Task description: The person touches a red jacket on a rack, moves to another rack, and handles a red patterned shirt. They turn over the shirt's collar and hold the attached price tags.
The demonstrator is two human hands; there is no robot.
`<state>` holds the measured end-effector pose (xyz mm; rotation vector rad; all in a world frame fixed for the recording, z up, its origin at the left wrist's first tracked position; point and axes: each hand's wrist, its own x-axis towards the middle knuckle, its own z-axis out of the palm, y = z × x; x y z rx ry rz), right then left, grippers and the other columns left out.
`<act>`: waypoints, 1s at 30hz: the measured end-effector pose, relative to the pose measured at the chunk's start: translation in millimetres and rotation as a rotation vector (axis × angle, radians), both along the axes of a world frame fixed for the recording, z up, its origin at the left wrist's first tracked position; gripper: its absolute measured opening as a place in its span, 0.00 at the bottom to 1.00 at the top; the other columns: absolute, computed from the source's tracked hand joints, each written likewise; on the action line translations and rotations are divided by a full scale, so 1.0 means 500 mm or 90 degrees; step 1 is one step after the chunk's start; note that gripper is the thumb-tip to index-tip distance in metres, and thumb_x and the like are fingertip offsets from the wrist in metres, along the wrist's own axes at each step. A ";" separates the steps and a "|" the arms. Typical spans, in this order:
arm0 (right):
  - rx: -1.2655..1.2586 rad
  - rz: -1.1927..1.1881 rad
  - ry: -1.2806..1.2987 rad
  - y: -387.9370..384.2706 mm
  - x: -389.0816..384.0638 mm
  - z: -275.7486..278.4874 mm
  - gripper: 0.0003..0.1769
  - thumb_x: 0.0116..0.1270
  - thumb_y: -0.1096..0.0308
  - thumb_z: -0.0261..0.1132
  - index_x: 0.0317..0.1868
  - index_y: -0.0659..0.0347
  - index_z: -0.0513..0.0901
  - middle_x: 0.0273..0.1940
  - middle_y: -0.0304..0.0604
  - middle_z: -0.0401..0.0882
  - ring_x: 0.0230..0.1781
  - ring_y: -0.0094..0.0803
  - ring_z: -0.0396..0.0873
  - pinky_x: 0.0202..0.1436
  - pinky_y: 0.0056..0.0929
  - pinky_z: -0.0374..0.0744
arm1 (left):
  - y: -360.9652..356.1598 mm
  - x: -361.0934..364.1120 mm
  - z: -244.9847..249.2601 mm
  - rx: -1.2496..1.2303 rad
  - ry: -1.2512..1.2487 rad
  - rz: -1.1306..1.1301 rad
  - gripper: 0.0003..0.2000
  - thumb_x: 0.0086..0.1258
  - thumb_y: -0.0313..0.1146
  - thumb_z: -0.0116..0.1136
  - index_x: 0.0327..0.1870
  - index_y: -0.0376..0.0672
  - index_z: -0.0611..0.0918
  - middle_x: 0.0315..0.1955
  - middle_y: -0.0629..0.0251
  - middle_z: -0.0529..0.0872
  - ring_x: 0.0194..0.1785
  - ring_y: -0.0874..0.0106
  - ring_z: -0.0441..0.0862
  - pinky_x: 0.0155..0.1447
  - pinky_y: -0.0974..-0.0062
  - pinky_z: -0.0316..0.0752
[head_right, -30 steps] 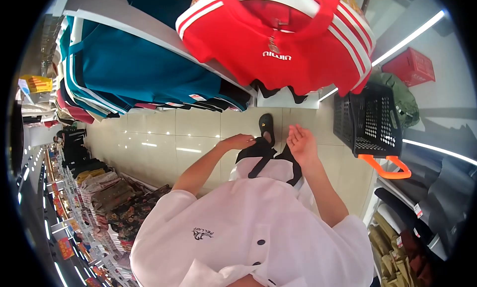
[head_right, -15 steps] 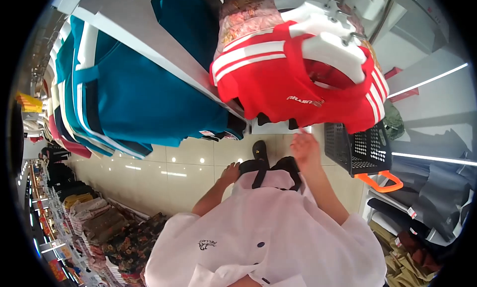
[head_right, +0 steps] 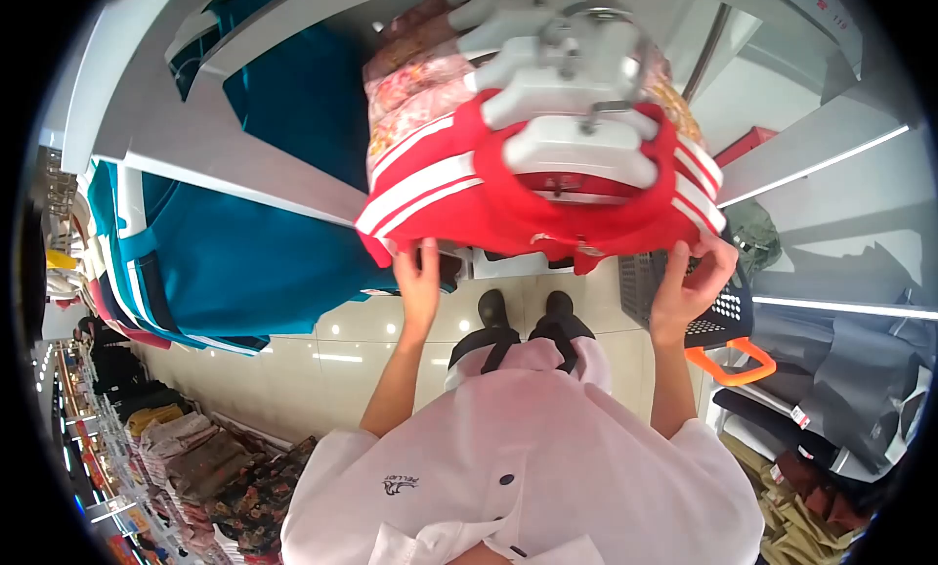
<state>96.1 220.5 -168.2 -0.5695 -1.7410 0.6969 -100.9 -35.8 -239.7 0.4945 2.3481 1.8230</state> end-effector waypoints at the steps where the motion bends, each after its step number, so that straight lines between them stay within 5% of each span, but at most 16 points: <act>1: 0.028 0.000 -0.003 0.010 0.007 0.005 0.16 0.67 0.80 0.60 0.54 0.63 0.69 0.43 0.38 0.65 0.42 0.25 0.66 0.53 0.24 0.67 | 0.025 -0.003 -0.015 0.125 0.068 0.092 0.16 0.73 0.30 0.55 0.58 0.35 0.72 0.47 0.59 0.77 0.49 0.72 0.74 0.56 0.74 0.69; 3: 0.037 -0.029 -0.023 0.042 0.015 0.005 0.26 0.58 0.78 0.68 0.55 0.64 0.68 0.49 0.43 0.62 0.48 0.32 0.64 0.59 0.32 0.64 | 0.055 0.000 0.003 0.268 0.023 0.138 0.24 0.72 0.29 0.57 0.64 0.37 0.62 0.54 0.57 0.72 0.55 0.69 0.71 0.60 0.73 0.67; 7: -0.019 0.053 -0.005 0.094 0.008 -0.012 0.34 0.55 0.75 0.71 0.61 0.63 0.65 0.55 0.45 0.62 0.59 0.37 0.63 0.67 0.35 0.60 | 0.058 -0.015 -0.033 0.235 0.033 0.289 0.30 0.74 0.34 0.56 0.69 0.45 0.51 0.65 0.55 0.62 0.67 0.64 0.64 0.69 0.67 0.62; 10: -0.123 0.142 -0.004 0.104 0.005 -0.047 0.39 0.55 0.73 0.71 0.65 0.64 0.62 0.59 0.46 0.61 0.63 0.38 0.62 0.70 0.37 0.58 | 0.061 0.005 -0.005 0.271 -0.041 0.217 0.32 0.74 0.33 0.55 0.72 0.48 0.50 0.69 0.56 0.62 0.69 0.64 0.63 0.71 0.65 0.60; 15: -0.246 0.150 -0.010 0.102 -0.012 -0.072 0.36 0.61 0.73 0.66 0.67 0.64 0.58 0.64 0.49 0.59 0.65 0.39 0.60 0.72 0.38 0.57 | 0.078 0.065 0.049 0.283 -0.094 0.238 0.24 0.71 0.32 0.59 0.64 0.39 0.66 0.61 0.57 0.71 0.65 0.68 0.66 0.68 0.69 0.61; 17: -0.338 0.172 0.007 0.115 -0.010 -0.106 0.38 0.59 0.75 0.69 0.66 0.63 0.57 0.62 0.49 0.58 0.65 0.38 0.59 0.71 0.38 0.57 | 0.056 0.073 0.016 0.150 -0.078 0.342 0.19 0.73 0.34 0.57 0.60 0.38 0.73 0.61 0.58 0.72 0.67 0.67 0.63 0.70 0.69 0.58; 19: -0.436 0.206 0.035 0.113 -0.007 -0.125 0.35 0.63 0.74 0.67 0.66 0.66 0.58 0.61 0.49 0.63 0.60 0.38 0.67 0.66 0.34 0.66 | 0.049 0.086 0.012 0.190 0.012 0.292 0.19 0.73 0.34 0.56 0.62 0.37 0.74 0.64 0.59 0.70 0.69 0.66 0.61 0.72 0.70 0.54; 22: -0.445 0.264 -0.037 0.130 0.014 -0.211 0.29 0.65 0.76 0.64 0.64 0.70 0.64 0.59 0.49 0.71 0.57 0.36 0.72 0.63 0.31 0.70 | 0.036 0.100 0.011 0.509 -0.163 0.152 0.23 0.74 0.35 0.53 0.68 0.37 0.67 0.69 0.62 0.65 0.71 0.65 0.62 0.73 0.65 0.53; 25: -0.518 0.339 -0.117 0.137 0.043 -0.282 0.26 0.71 0.71 0.59 0.66 0.72 0.63 0.63 0.48 0.70 0.59 0.34 0.71 0.63 0.30 0.70 | 0.025 0.100 0.026 0.583 -0.188 0.067 0.31 0.76 0.52 0.45 0.71 0.41 0.60 0.71 0.62 0.64 0.74 0.63 0.58 0.74 0.58 0.52; 26: -0.628 0.347 -0.017 0.134 0.042 -0.313 0.27 0.71 0.71 0.59 0.66 0.71 0.63 0.63 0.47 0.69 0.60 0.34 0.71 0.64 0.30 0.70 | 0.022 0.100 0.037 0.597 -0.229 0.066 0.30 0.76 0.55 0.41 0.72 0.45 0.61 0.71 0.63 0.63 0.74 0.64 0.57 0.74 0.58 0.53; 27: -0.736 0.351 0.086 0.130 0.038 -0.334 0.27 0.71 0.72 0.60 0.67 0.69 0.63 0.64 0.46 0.69 0.60 0.34 0.71 0.64 0.30 0.70 | 0.018 0.099 0.035 0.608 -0.240 0.062 0.30 0.76 0.56 0.40 0.71 0.47 0.61 0.71 0.64 0.63 0.74 0.64 0.58 0.73 0.58 0.54; 30: -0.713 0.425 0.018 0.120 0.032 -0.365 0.28 0.71 0.73 0.61 0.68 0.67 0.63 0.65 0.45 0.68 0.61 0.33 0.71 0.65 0.31 0.70 | -0.001 0.093 0.013 0.625 -0.260 0.015 0.28 0.76 0.58 0.37 0.69 0.51 0.64 0.67 0.65 0.68 0.71 0.65 0.64 0.68 0.58 0.64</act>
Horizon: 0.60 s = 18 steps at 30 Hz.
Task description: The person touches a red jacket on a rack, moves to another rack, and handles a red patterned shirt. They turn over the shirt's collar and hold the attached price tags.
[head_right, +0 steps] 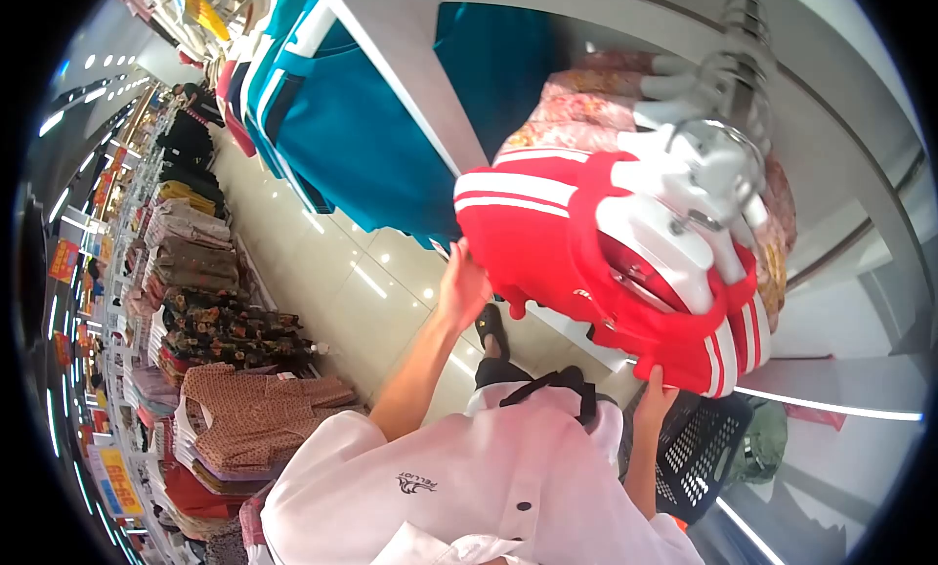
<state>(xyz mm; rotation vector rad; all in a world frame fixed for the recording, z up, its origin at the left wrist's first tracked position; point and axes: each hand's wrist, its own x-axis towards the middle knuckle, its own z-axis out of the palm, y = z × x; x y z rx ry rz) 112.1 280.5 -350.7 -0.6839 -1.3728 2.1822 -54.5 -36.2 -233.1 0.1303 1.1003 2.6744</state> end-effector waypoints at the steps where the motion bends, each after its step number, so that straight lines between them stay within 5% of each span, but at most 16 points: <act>1: 0.031 0.013 -0.004 -0.004 -0.008 0.000 0.28 0.70 0.73 0.61 0.68 0.67 0.63 0.65 0.45 0.68 0.61 0.33 0.71 0.65 0.31 0.70 | -0.014 0.001 -0.012 0.035 -0.031 -0.047 0.29 0.76 0.60 0.36 0.68 0.50 0.64 0.64 0.63 0.71 0.64 0.65 0.73 0.64 0.61 0.69; 3: 0.092 0.036 -0.018 -0.012 -0.010 0.005 0.29 0.69 0.74 0.61 0.68 0.66 0.63 0.65 0.44 0.68 0.62 0.32 0.70 0.66 0.31 0.69 | -0.013 0.009 -0.006 -0.019 -0.092 -0.077 0.27 0.76 0.59 0.35 0.64 0.48 0.64 0.61 0.62 0.74 0.53 0.70 0.80 0.59 0.69 0.72; 8: 0.037 -0.056 0.000 -0.031 -0.032 0.014 0.28 0.69 0.75 0.62 0.67 0.66 0.65 0.63 0.45 0.70 0.60 0.33 0.72 0.65 0.32 0.70 | -0.083 -0.011 -0.081 -0.198 -0.165 -0.272 0.18 0.77 0.41 0.49 0.63 0.48 0.67 0.47 0.66 0.79 0.46 0.75 0.81 0.45 0.77 0.75; 13: -0.059 -0.264 0.043 -0.029 -0.058 0.094 0.25 0.68 0.74 0.61 0.65 0.65 0.67 0.63 0.46 0.71 0.59 0.35 0.73 0.61 0.34 0.73 | -0.073 -0.029 -0.045 -0.452 -0.025 -0.299 0.18 0.72 0.30 0.55 0.62 0.43 0.72 0.50 0.65 0.81 0.52 0.73 0.80 0.53 0.74 0.73; 15: -0.149 -0.135 0.055 0.040 -0.033 -0.020 0.24 0.71 0.67 0.58 0.64 0.65 0.68 0.63 0.47 0.71 0.62 0.38 0.72 0.61 0.36 0.74 | -0.059 -0.041 -0.091 -0.563 0.067 -0.305 0.19 0.71 0.28 0.56 0.62 0.42 0.71 0.50 0.64 0.81 0.54 0.73 0.78 0.57 0.73 0.72; 18: -0.273 -0.130 -0.043 0.040 -0.055 -0.048 0.22 0.73 0.63 0.53 0.64 0.64 0.69 0.62 0.46 0.72 0.62 0.39 0.72 0.65 0.39 0.72 | -0.028 -0.040 -0.156 -0.508 0.080 -0.311 0.21 0.69 0.28 0.60 0.63 0.41 0.72 0.51 0.64 0.81 0.56 0.72 0.76 0.61 0.71 0.69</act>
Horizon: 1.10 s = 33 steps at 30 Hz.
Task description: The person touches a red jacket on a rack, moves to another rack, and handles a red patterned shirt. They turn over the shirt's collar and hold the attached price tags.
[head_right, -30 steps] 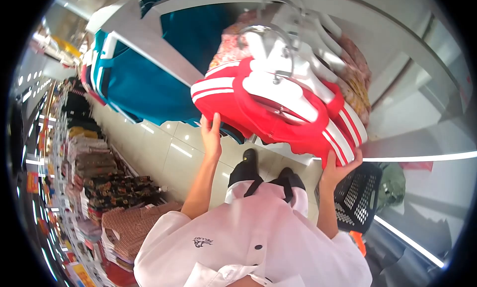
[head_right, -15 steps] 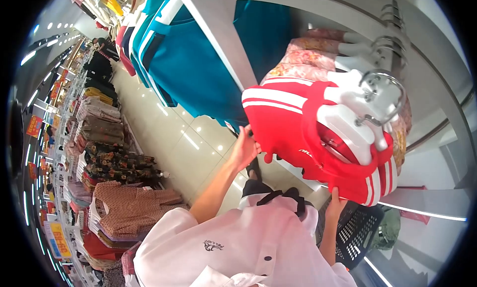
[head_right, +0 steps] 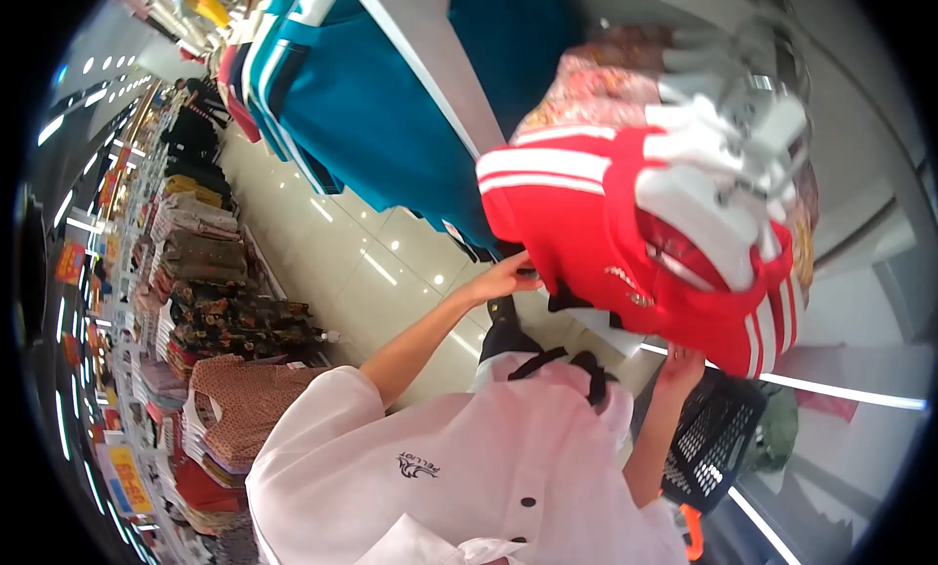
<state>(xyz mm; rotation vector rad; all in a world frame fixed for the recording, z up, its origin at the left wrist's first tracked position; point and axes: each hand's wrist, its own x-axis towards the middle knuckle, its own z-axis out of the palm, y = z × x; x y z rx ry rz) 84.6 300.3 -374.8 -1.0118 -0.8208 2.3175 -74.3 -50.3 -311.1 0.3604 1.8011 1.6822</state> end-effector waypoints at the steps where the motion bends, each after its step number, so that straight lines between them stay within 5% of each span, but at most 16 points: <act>1: -0.018 0.018 -0.042 0.002 -0.004 -0.025 0.22 0.75 0.60 0.51 0.64 0.62 0.69 0.63 0.46 0.71 0.63 0.39 0.72 0.66 0.40 0.71 | 0.006 0.009 -0.021 0.025 -0.007 -0.012 0.21 0.69 0.28 0.60 0.63 0.41 0.72 0.51 0.64 0.80 0.56 0.72 0.76 0.62 0.71 0.69; 3: 0.001 0.049 -0.038 -0.003 -0.001 -0.035 0.22 0.75 0.59 0.51 0.64 0.62 0.69 0.62 0.45 0.72 0.62 0.40 0.72 0.67 0.40 0.71 | 0.011 0.008 -0.062 -0.038 -0.063 0.017 0.18 0.72 0.34 0.58 0.61 0.42 0.75 0.50 0.67 0.81 0.55 0.73 0.76 0.61 0.72 0.70; 5: 0.105 0.009 -0.022 -0.030 -0.001 0.019 0.23 0.74 0.58 0.52 0.63 0.62 0.69 0.61 0.46 0.73 0.61 0.41 0.74 0.67 0.40 0.71 | 0.019 0.005 -0.088 -0.039 0.058 0.130 0.08 0.73 0.33 0.54 0.46 0.40 0.78 0.33 0.73 0.79 0.35 0.80 0.74 0.43 0.80 0.71; 7: 0.137 -0.031 0.002 -0.034 0.003 0.032 0.23 0.73 0.60 0.56 0.63 0.63 0.69 0.60 0.46 0.74 0.60 0.42 0.75 0.65 0.43 0.73 | 0.017 -0.008 -0.092 -0.048 0.004 0.264 0.10 0.76 0.35 0.47 0.43 0.40 0.79 0.31 0.73 0.77 0.34 0.80 0.72 0.39 0.81 0.69; 9: 0.130 -0.058 0.033 -0.038 0.012 0.059 0.20 0.70 0.67 0.58 0.60 0.63 0.71 0.57 0.46 0.76 0.55 0.39 0.78 0.63 0.43 0.75 | 0.014 -0.018 -0.072 -0.006 -0.056 0.351 0.12 0.76 0.35 0.46 0.52 0.39 0.75 0.39 0.68 0.82 0.41 0.78 0.75 0.47 0.78 0.70; 11: 0.181 -0.053 0.023 -0.027 0.020 0.060 0.21 0.71 0.66 0.54 0.62 0.65 0.70 0.59 0.45 0.75 0.59 0.40 0.75 0.65 0.43 0.73 | 0.004 -0.021 -0.050 -0.048 -0.004 0.264 0.19 0.74 0.29 0.48 0.64 0.36 0.67 0.56 0.56 0.78 0.58 0.66 0.77 0.61 0.70 0.72; 15: 0.187 -0.055 0.091 0.016 0.028 0.031 0.23 0.72 0.61 0.54 0.64 0.62 0.69 0.62 0.43 0.73 0.63 0.38 0.72 0.66 0.42 0.72 | 0.022 -0.020 -0.008 0.036 -0.028 0.137 0.32 0.65 0.18 0.53 0.71 0.41 0.59 0.61 0.56 0.72 0.61 0.64 0.74 0.64 0.69 0.70; 21: 0.028 0.010 0.122 -0.012 -0.001 0.015 0.25 0.73 0.55 0.53 0.66 0.57 0.67 0.65 0.40 0.69 0.65 0.38 0.68 0.66 0.41 0.69 | 0.047 0.007 -0.084 0.055 -0.023 0.054 0.27 0.66 0.24 0.59 0.66 0.41 0.64 0.54 0.59 0.77 0.53 0.70 0.78 0.58 0.73 0.72; 23: -0.008 -0.025 0.046 -0.036 -0.001 0.008 0.28 0.72 0.55 0.54 0.67 0.59 0.66 0.65 0.44 0.68 0.67 0.43 0.67 0.70 0.40 0.66 | 0.056 0.038 -0.083 0.007 0.025 0.172 0.18 0.70 0.38 0.62 0.54 0.39 0.76 0.43 0.68 0.82 0.47 0.78 0.78 0.53 0.77 0.72; 25: -0.147 -0.010 -0.039 -0.037 0.005 -0.066 0.23 0.71 0.55 0.55 0.59 0.60 0.73 0.64 0.46 0.69 0.66 0.42 0.67 0.69 0.40 0.67 | 0.032 0.052 -0.098 -0.158 0.043 0.251 0.12 0.73 0.40 0.57 0.39 0.40 0.81 0.32 0.73 0.80 0.40 0.81 0.75 0.46 0.80 0.72; 27: -0.263 0.120 -0.100 -0.011 0.028 -0.225 0.11 0.66 0.57 0.60 0.43 0.51 0.80 0.49 0.36 0.83 0.52 0.33 0.80 0.60 0.36 0.77 | 0.024 0.075 -0.159 -0.078 0.194 0.396 0.09 0.74 0.36 0.54 0.39 0.39 0.80 0.30 0.73 0.80 0.36 0.82 0.74 0.42 0.82 0.72; 28: -0.314 0.131 -0.183 -0.042 0.020 -0.210 0.06 0.62 0.62 0.61 0.37 0.52 0.77 0.47 0.38 0.83 0.50 0.35 0.80 0.58 0.39 0.78 | 0.019 0.083 -0.171 -0.062 0.181 0.441 0.07 0.71 0.33 0.57 0.40 0.39 0.82 0.28 0.61 0.85 0.34 0.74 0.82 0.41 0.74 0.77; 29: -0.370 0.137 -0.263 -0.074 0.011 -0.194 0.04 0.58 0.67 0.61 0.32 0.54 0.74 0.46 0.41 0.83 0.49 0.37 0.80 0.56 0.42 0.79 | 0.013 0.105 -0.142 -0.023 0.134 0.463 0.07 0.71 0.32 0.56 0.41 0.38 0.82 0.30 0.63 0.86 0.35 0.75 0.82 0.42 0.74 0.77; 30: -0.373 0.161 -0.320 -0.099 0.005 -0.189 0.12 0.60 0.65 0.62 0.43 0.58 0.76 0.45 0.41 0.81 0.47 0.36 0.80 0.55 0.39 0.80 | 0.011 0.131 -0.085 -0.011 0.111 0.472 0.08 0.73 0.32 0.53 0.41 0.37 0.81 0.32 0.65 0.85 0.35 0.77 0.82 0.42 0.76 0.76; 33: -0.401 0.249 -0.338 -0.128 -0.017 -0.196 0.12 0.61 0.71 0.60 0.46 0.63 0.75 0.47 0.42 0.80 0.48 0.35 0.78 0.54 0.38 0.80 | -0.015 0.197 -0.083 -0.008 0.061 0.501 0.08 0.74 0.32 0.50 0.43 0.37 0.78 0.30 0.67 0.83 0.34 0.77 0.80 0.40 0.78 0.75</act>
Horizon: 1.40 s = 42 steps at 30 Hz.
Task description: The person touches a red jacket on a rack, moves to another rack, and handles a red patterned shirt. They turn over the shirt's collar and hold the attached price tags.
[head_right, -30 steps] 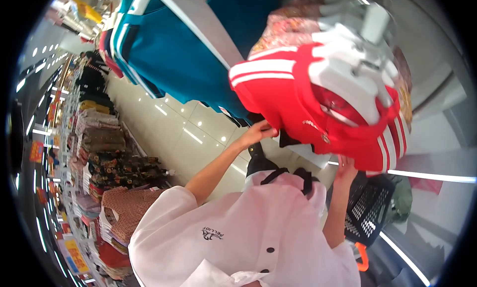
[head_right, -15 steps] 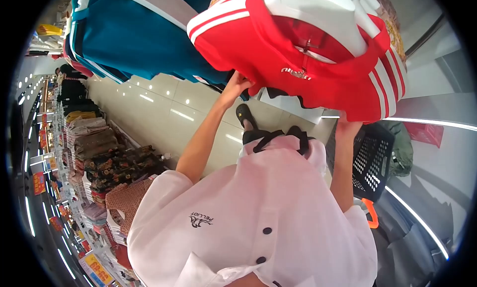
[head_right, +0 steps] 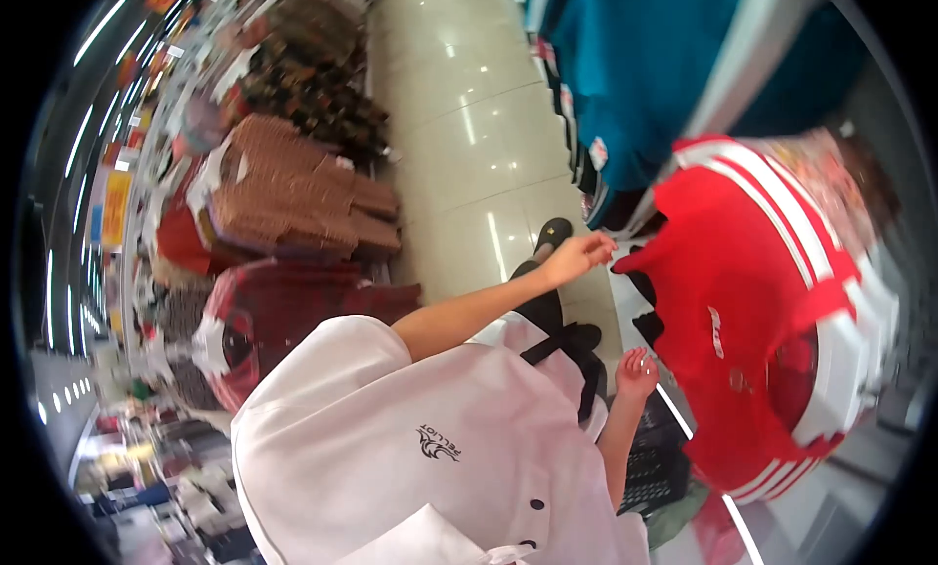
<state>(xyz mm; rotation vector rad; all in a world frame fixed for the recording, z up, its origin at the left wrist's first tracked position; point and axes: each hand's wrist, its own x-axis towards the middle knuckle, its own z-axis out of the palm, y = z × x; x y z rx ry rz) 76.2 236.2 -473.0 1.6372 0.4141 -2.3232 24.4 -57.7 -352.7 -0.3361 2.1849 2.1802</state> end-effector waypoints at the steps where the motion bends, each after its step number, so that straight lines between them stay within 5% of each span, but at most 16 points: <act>1: 0.016 0.032 0.019 -0.011 -0.015 0.012 0.12 0.62 0.72 0.60 0.47 0.63 0.76 0.46 0.41 0.80 0.48 0.35 0.78 0.53 0.38 0.80 | -0.005 0.017 -0.029 0.045 -0.011 0.018 0.09 0.75 0.33 0.49 0.43 0.37 0.78 0.30 0.67 0.83 0.34 0.77 0.80 0.40 0.77 0.75; 7: 0.049 0.054 0.150 -0.030 -0.061 0.043 0.09 0.60 0.77 0.58 0.42 0.65 0.78 0.41 0.44 0.82 0.42 0.36 0.79 0.51 0.40 0.81 | -0.045 0.110 -0.092 0.057 -0.085 0.003 0.09 0.75 0.33 0.47 0.44 0.37 0.77 0.32 0.64 0.83 0.34 0.74 0.80 0.42 0.75 0.77; 14: 0.044 0.152 0.045 -0.179 -0.074 0.045 0.08 0.64 0.74 0.53 0.40 0.64 0.78 0.40 0.43 0.81 0.39 0.35 0.78 0.45 0.37 0.80 | -0.148 0.217 -0.121 0.124 -0.099 0.102 0.10 0.75 0.33 0.47 0.47 0.38 0.78 0.33 0.64 0.83 0.37 0.74 0.81 0.44 0.73 0.78; 18: -0.014 0.397 0.157 -0.358 -0.072 0.070 0.08 0.63 0.74 0.60 0.43 0.59 0.79 0.36 0.38 0.79 0.37 0.30 0.77 0.44 0.32 0.78 | -0.257 0.313 -0.160 0.167 -0.100 0.189 0.10 0.75 0.32 0.47 0.47 0.38 0.78 0.32 0.64 0.83 0.36 0.75 0.80 0.44 0.74 0.78; 31: -0.050 0.873 0.241 -1.007 0.050 0.157 0.10 0.66 0.68 0.61 0.47 0.59 0.79 0.37 0.38 0.79 0.37 0.30 0.75 0.46 0.31 0.77 | -0.624 0.661 -0.126 0.142 -0.143 0.638 0.14 0.74 0.36 0.45 0.45 0.36 0.81 0.31 0.63 0.85 0.33 0.74 0.82 0.41 0.75 0.77; 36: -0.032 1.109 0.348 -1.185 0.209 0.232 0.15 0.70 0.64 0.59 0.53 0.60 0.76 0.40 0.43 0.79 0.36 0.32 0.77 0.45 0.31 0.78 | -0.674 0.823 -0.105 0.257 -0.117 0.858 0.13 0.76 0.36 0.45 0.48 0.38 0.80 0.35 0.64 0.84 0.36 0.76 0.80 0.44 0.78 0.76; 42: -0.202 1.519 0.579 -1.333 0.356 0.304 0.17 0.73 0.62 0.56 0.57 0.63 0.74 0.44 0.47 0.80 0.40 0.32 0.80 0.46 0.30 0.79 | -0.612 0.960 -0.136 0.340 -0.096 1.157 0.12 0.76 0.38 0.46 0.51 0.43 0.77 0.40 0.64 0.84 0.42 0.75 0.81 0.49 0.77 0.76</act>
